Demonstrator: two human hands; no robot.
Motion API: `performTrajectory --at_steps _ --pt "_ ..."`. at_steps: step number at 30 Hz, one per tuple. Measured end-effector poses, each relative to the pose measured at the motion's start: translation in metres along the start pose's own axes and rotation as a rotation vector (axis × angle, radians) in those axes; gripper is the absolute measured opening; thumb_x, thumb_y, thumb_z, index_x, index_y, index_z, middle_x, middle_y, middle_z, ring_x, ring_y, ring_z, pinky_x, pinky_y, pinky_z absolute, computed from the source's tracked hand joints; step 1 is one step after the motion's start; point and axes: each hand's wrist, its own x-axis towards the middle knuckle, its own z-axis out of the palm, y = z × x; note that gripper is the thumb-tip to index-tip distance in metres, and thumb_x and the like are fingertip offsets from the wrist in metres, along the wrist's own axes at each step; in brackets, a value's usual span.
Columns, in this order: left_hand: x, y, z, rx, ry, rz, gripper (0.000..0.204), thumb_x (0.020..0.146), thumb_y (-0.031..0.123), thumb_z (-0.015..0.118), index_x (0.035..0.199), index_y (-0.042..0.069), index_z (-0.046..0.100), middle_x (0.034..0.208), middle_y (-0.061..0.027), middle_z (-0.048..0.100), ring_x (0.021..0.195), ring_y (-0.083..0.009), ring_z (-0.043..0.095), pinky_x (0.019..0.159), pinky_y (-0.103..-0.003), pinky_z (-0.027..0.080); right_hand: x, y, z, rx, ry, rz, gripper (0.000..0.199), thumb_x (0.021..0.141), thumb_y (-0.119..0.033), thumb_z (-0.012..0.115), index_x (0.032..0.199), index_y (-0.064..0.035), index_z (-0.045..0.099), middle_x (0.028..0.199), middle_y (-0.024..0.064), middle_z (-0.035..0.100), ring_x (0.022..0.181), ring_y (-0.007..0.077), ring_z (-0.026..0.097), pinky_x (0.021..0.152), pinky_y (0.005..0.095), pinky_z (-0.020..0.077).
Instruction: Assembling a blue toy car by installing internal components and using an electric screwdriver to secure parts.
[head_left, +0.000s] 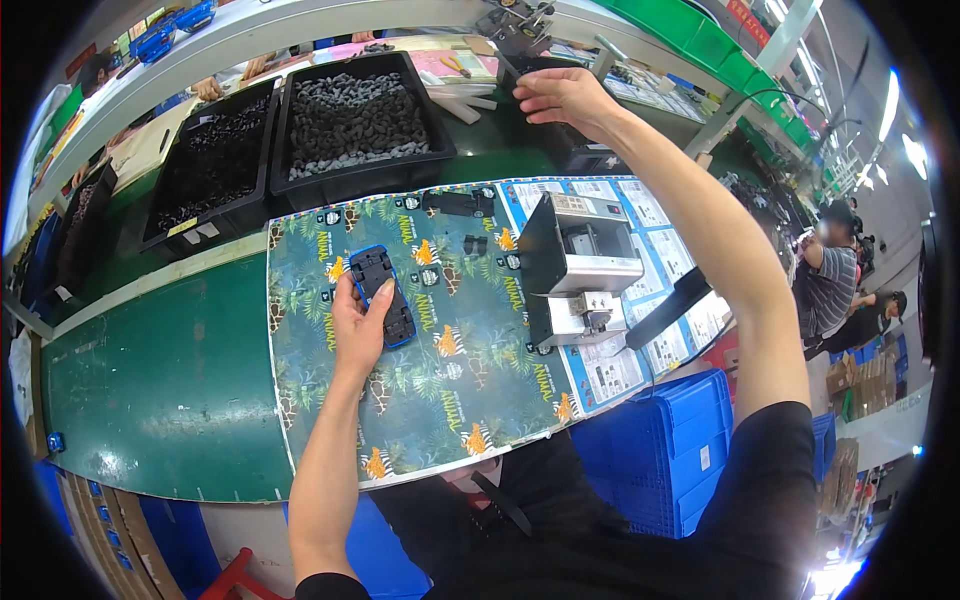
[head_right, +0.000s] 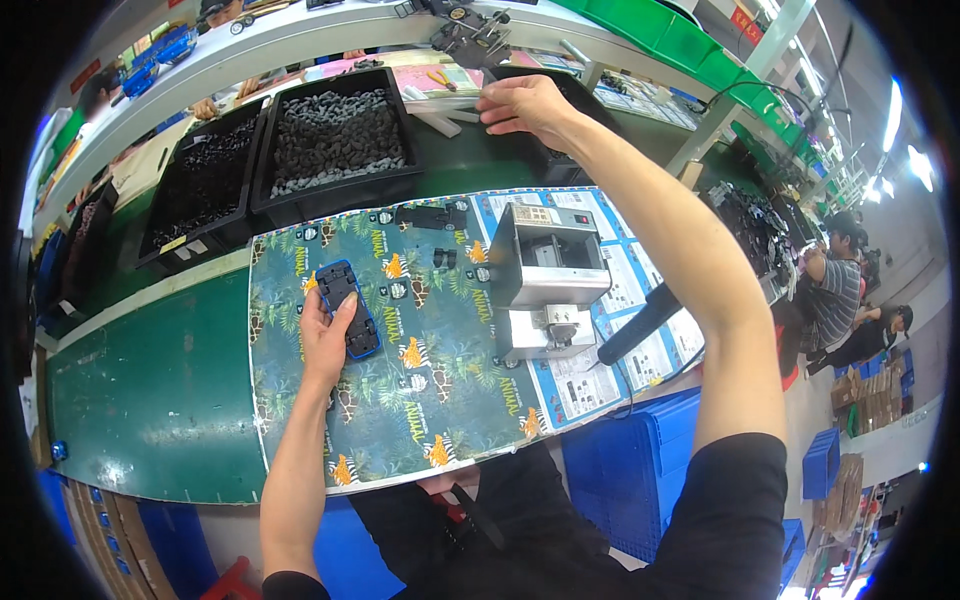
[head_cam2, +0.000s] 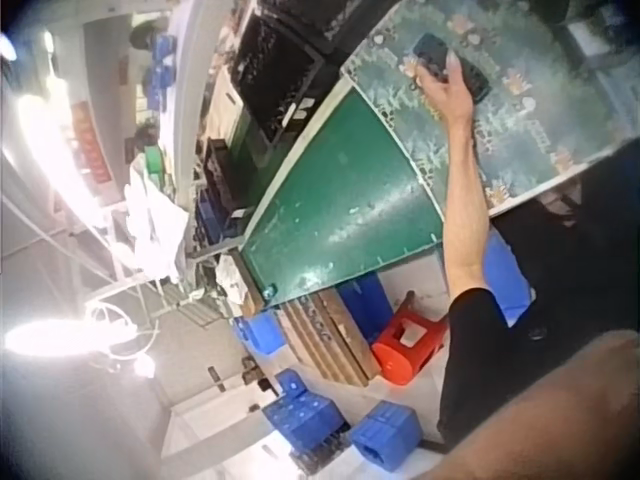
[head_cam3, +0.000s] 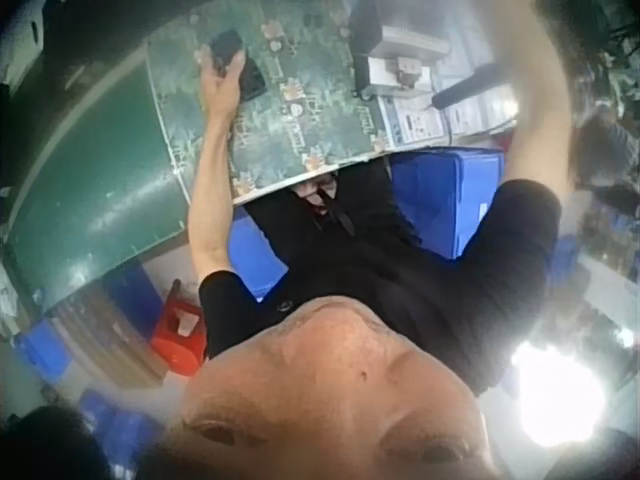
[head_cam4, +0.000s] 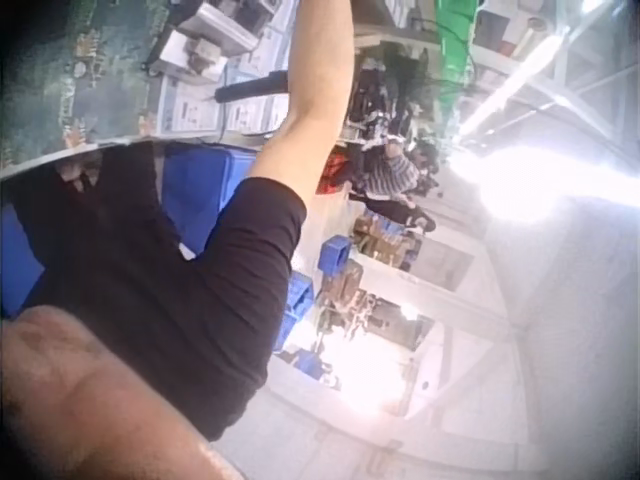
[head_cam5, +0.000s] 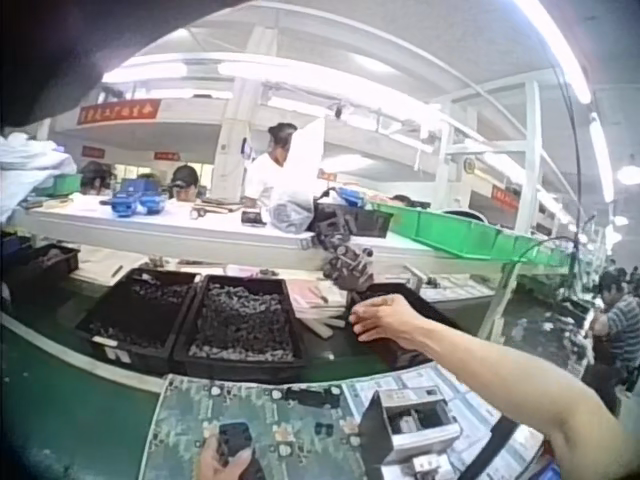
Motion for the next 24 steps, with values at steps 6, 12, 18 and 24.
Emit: performTrajectory --at_steps 6,12,18,24 --pt "0.000 0.001 0.000 -0.018 0.007 -0.008 0.038 0.091 0.017 0.070 0.120 0.000 0.052 0.103 -0.0060 0.064 0.090 -0.0105 0.060 0.081 -0.026 0.050 0.008 0.010 0.010 0.377 -0.068 -0.105 0.032 0.095 -0.018 0.065 0.120 0.0011 0.061 0.114 0.0134 0.068 0.098 0.0195 0.066 0.089 0.0361 0.0555" --pt "0.001 0.001 0.000 -0.013 0.006 -0.030 0.039 0.091 0.016 0.070 0.121 0.000 0.052 0.103 -0.0062 0.064 0.091 -0.0108 0.060 0.082 -0.026 0.050 0.014 0.011 0.013 0.452 -0.065 -0.129 0.030 0.095 -0.018 0.065 0.116 0.0024 0.062 0.112 0.0140 0.068 0.097 0.0191 0.065 0.088 0.0348 0.0557" --pt "0.001 -0.001 0.000 -0.014 0.013 -0.018 0.038 0.091 0.015 0.070 0.121 0.000 0.052 0.103 -0.0062 0.064 0.090 -0.0108 0.060 0.081 -0.026 0.050 0.017 0.013 0.016 0.484 0.000 -0.145 0.025 0.093 -0.013 0.066 0.110 0.0051 0.064 0.103 0.0160 0.070 0.088 0.0210 0.069 0.083 0.0346 0.0583" --pt "0.000 0.000 0.001 -0.027 0.014 -0.020 0.037 0.091 0.015 0.069 0.121 0.001 0.052 0.102 -0.0060 0.064 0.090 -0.0104 0.060 0.081 -0.026 0.050 0.015 0.014 0.016 0.470 -0.004 -0.182 0.023 0.094 -0.014 0.065 0.108 0.0047 0.064 0.102 0.0160 0.070 0.088 0.0207 0.069 0.082 0.0341 0.0581"
